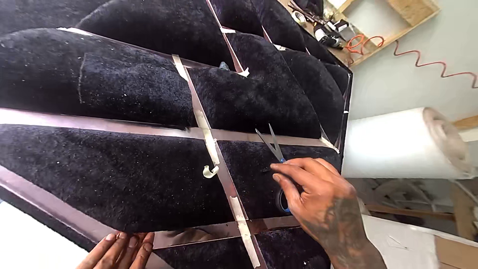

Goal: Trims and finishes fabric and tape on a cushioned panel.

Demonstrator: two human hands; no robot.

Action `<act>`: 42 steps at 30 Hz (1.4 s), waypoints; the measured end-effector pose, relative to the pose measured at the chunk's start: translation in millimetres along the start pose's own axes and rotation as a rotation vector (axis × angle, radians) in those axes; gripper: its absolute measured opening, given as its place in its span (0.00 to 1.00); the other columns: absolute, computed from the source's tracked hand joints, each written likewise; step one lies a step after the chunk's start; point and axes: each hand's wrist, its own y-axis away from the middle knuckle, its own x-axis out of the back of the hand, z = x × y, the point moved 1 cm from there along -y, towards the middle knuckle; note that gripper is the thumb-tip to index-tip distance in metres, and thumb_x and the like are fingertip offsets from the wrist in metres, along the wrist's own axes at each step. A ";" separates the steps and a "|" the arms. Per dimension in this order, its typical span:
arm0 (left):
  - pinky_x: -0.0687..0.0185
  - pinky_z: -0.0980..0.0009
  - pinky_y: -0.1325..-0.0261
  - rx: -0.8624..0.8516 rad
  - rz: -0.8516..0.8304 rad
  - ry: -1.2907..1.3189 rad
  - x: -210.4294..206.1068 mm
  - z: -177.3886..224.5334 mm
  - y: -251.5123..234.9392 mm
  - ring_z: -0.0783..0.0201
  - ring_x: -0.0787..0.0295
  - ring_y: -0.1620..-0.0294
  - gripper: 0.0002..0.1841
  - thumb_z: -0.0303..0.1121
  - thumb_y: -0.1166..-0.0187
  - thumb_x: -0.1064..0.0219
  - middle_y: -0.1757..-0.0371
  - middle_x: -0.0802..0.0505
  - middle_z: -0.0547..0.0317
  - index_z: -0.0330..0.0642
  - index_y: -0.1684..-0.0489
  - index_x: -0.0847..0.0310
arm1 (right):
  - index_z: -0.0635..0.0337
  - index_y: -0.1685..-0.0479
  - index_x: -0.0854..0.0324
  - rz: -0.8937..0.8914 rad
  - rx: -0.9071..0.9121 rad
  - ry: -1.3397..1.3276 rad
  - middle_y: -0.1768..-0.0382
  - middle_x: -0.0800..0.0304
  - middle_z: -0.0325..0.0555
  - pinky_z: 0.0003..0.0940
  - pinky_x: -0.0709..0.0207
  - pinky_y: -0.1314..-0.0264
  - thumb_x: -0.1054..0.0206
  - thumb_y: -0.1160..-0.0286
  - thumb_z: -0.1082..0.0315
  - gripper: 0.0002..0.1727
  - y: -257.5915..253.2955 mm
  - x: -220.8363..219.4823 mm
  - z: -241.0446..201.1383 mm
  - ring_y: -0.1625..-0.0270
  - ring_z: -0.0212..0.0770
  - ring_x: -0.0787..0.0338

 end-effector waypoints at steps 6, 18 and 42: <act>0.37 0.49 0.11 0.000 0.093 0.081 -0.6 -9.1 11.1 0.44 0.22 0.17 0.23 0.37 0.06 0.50 0.23 0.14 0.43 0.36 0.20 0.24 | 0.44 0.51 0.05 -0.104 0.110 0.009 0.52 0.07 0.39 0.45 0.17 0.53 0.33 0.22 0.58 0.11 -17.1 -15.9 3.4 0.51 0.46 0.10; 0.31 0.51 0.15 0.033 0.507 0.106 -35.7 -19.9 23.1 0.55 0.23 0.19 0.22 0.45 0.15 0.37 0.23 0.14 0.62 0.62 0.21 0.21 | 0.48 0.56 0.07 -0.402 0.025 -0.509 0.56 0.05 0.35 0.31 0.12 0.61 0.29 0.24 0.56 0.10 19.7 11.8 -102.2 0.60 0.30 0.08; 0.32 0.48 0.15 -0.159 0.726 0.212 -50.9 -58.6 5.7 0.55 0.19 0.26 0.19 0.54 0.22 0.28 0.37 0.09 0.62 0.58 0.41 0.07 | 0.33 0.69 0.08 -0.529 -0.092 -0.351 0.77 0.16 0.18 0.24 0.30 0.78 0.34 0.29 0.50 0.09 46.1 -44.7 -200.5 0.78 0.19 0.23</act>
